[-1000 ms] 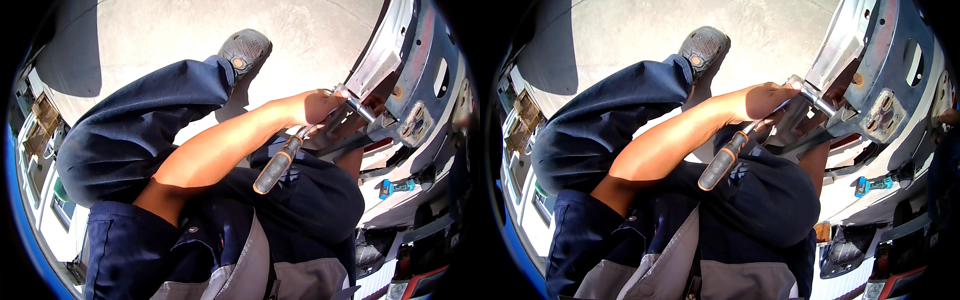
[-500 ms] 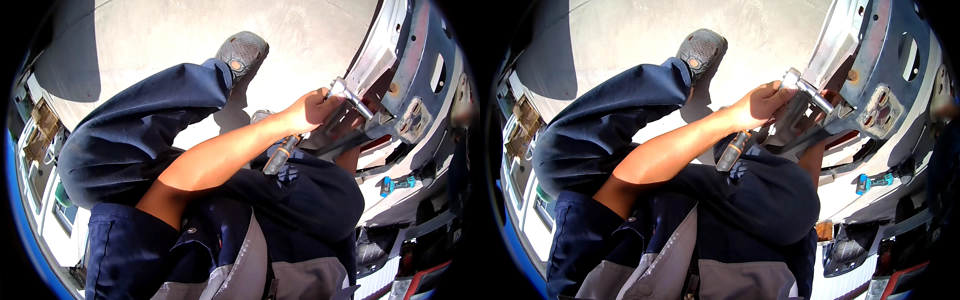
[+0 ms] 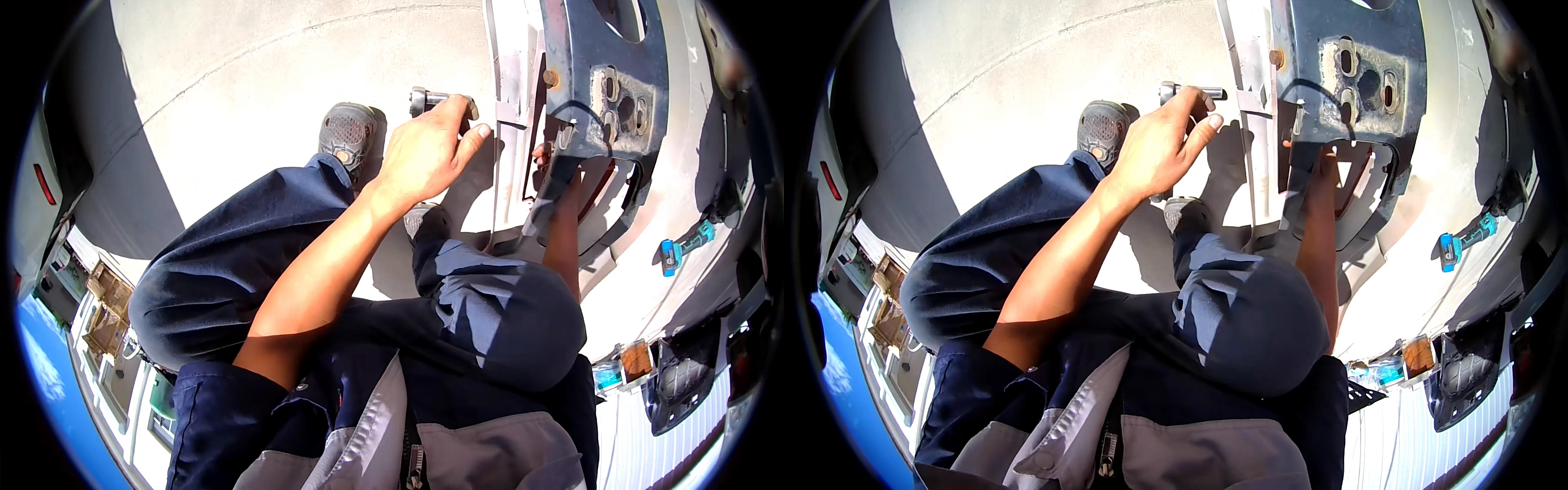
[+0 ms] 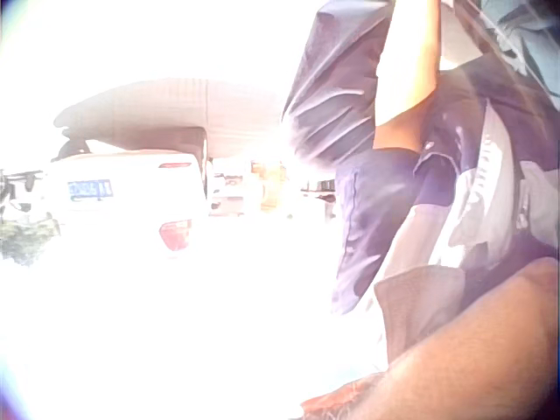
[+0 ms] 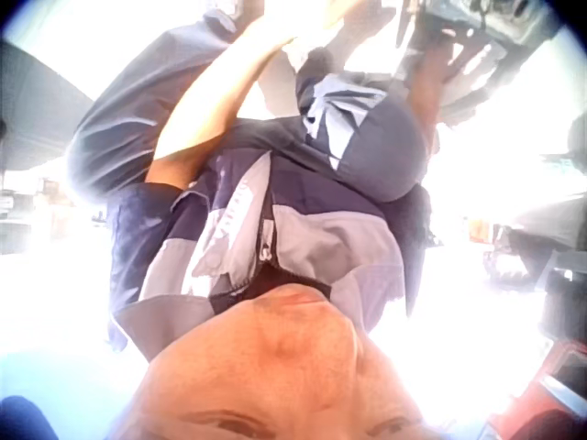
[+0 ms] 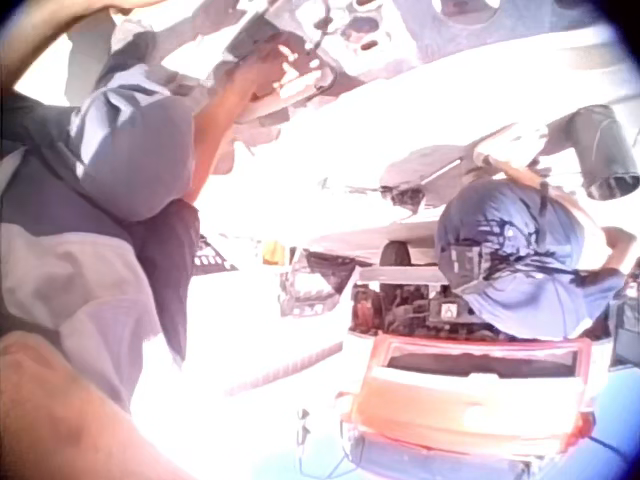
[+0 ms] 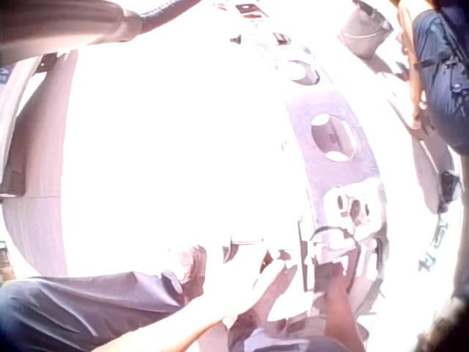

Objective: The person uses a socket wrench and a screwdriver to remove or install parts on a car bumper while it is placed on the ground outdoors.

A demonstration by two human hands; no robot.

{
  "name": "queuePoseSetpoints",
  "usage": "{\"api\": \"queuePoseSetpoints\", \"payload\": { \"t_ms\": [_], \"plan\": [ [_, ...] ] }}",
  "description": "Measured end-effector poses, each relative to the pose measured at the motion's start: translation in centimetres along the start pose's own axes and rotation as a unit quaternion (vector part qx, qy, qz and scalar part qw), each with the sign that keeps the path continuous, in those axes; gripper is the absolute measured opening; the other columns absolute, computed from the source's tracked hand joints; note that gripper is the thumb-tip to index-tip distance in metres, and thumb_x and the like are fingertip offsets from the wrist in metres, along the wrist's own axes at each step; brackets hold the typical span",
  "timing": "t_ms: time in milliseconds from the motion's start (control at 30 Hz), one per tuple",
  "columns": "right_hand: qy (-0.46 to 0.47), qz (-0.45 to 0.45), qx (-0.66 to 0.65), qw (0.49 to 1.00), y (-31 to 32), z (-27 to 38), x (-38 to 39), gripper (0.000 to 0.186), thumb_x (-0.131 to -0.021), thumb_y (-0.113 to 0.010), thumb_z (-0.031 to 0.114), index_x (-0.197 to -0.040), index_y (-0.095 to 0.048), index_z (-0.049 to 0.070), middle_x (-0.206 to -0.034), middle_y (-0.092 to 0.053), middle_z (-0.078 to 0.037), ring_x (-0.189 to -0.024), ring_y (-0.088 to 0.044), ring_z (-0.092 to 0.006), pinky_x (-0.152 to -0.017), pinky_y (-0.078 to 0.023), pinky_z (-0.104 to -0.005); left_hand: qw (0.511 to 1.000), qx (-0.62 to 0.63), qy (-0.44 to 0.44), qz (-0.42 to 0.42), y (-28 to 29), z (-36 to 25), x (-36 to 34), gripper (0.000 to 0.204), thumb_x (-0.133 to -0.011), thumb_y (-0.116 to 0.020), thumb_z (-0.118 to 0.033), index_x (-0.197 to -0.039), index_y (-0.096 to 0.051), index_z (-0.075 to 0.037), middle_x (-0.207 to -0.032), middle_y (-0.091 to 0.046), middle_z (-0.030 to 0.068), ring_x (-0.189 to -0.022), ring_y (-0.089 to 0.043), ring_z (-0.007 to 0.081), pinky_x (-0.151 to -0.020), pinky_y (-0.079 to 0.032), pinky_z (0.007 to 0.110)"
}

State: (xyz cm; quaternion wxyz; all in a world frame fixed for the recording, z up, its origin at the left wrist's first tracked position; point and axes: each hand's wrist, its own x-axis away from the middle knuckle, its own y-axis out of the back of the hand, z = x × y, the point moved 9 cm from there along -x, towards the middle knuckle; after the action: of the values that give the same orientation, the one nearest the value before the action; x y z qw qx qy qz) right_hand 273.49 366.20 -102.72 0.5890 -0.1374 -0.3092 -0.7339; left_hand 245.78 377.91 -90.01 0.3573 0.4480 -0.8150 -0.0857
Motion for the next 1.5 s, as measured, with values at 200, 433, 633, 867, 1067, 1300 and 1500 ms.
{"api": "queuePoseSetpoints", "payload": {
  "t_ms": [200,433,633,867,1067,1300,1500],
  "plan": [
    [0.114,-0.085,0.188,0.972,0.6,8.0,2.5,0.048,-0.098,-0.05,0.046,-0.094,-0.059,-0.001,-0.077,-0.058,-0.014,-0.074,-0.058,-0.0248,-0.069,-0.044,-0.0371,0.976,0.199,-0.079,0.043,-6.4,-5.9,-0.9,0.028,-0.102,-0.042,-0.031,-0.109,-0.044,-0.004,-0.091,-0.061,0.0205,-0.089,-0.06,0.0427,-0.078,-0.046,0.048],
    [0.079,0.125,-0.179,0.973,-3.4,12.5,2.7,0.044,-0.098,-0.055,0.043,-0.092,-0.061,0.0,-0.073,-0.052,0.004,-0.068,-0.045,-0.0069,-0.061,-0.039,-0.0262,0.961,0.269,-0.059,0.017,-7.8,-4.6,-1.7,0.03,-0.105,-0.036,-0.026,-0.106,-0.053,-0.001,-0.076,-0.052,0.0051,-0.067,-0.047,0.0139,-0.062,-0.04,0.029],
    [0.05,0.107,-0.182,0.976,-3.6,9.3,2.0,0.043,-0.094,-0.062,0.042,-0.086,-0.064,-0.001,-0.076,-0.059,-0.001,-0.072,-0.049,-0.0075,-0.064,-0.042,-0.0271,0.941,0.333,-0.011,0.054,-9.2,-3.1,-2.1,0.035,-0.106,-0.031,-0.03,-0.112,-0.055,-0.004,-0.076,-0.052,-0.0009,-0.062,-0.043,0.0072,-0.055,-0.036,0.023],
    [0.03,0.079,-0.221,0.972,-4.2,9.1,2.1,0.034,-0.095,-0.06,0.031,-0.112,-0.064,0.001,-0.099,-0.067,-0.008,-0.09,-0.06,-0.0143,-0.082,-0.048,-0.0301,0.945,0.314,-0.074,0.057,-8.4,-3.8,-1.9,0.05,-0.098,-0.036,-0.017,-0.144,-0.03,0.002,-0.131,-0.045,0.0094,-0.106,-0.045,0.0153,-0.092,-0.037,0.027],
    [0.015,0.051,-0.112,0.992,-3.0,11.2,3.0,0.04,-0.096,-0.059,0.037,-0.112,-0.064,0.001,-0.098,-0.067,-0.009,-0.089,-0.059,-0.0146,-0.082,-0.048,-0.031,0.949,0.315,-0.031,0.005,-8.5,-3.3,-2.1,0.037,-0.105,-0.032,-0.033,-0.119,-0.051,-0.004,-0.087,-0.053,0.0009,-0.069,-0.045,0.0083,-0.061,-0.037,0.023],
    [0.063,0.012,-0.167,0.984,-1.4,12.2,3.7,0.055,-0.096,-0.052,0.051,-0.119,-0.058,0.001,-0.099,-0.065,-0.009,-0.089,-0.058,-0.0158,-0.084,-0.046,-0.0306,0.96,0.278,-0.013,0.031,-8.3,-3.7,-2.1,0.037,-0.107,-0.032,-0.034,-0.11,-0.053,-0.004,-0.078,-0.052,0.0,-0.063,-0.042,0.007,-0.055,-0.034,0.022],
    [0.138,-0.01,-0.159,0.978,-0.1,14.2,3.7,0.049,-0.091,-0.066,0.04,-0.119,-0.056,0.001,-0.098,-0.064,-0.009,-0.089,-0.059,-0.0158,-0.084,-0.048,-0.0307,0.957,0.281,-0.073,-0.004,-7.8,-3.9,-1.5,0.033,-0.106,-0.033,-0.027,-0.126,-0.046,-0.005,-0.099,-0.055,0.0022,-0.079,-0.048,0.0086,-0.068,-0.039,0.024]
  ]
}}
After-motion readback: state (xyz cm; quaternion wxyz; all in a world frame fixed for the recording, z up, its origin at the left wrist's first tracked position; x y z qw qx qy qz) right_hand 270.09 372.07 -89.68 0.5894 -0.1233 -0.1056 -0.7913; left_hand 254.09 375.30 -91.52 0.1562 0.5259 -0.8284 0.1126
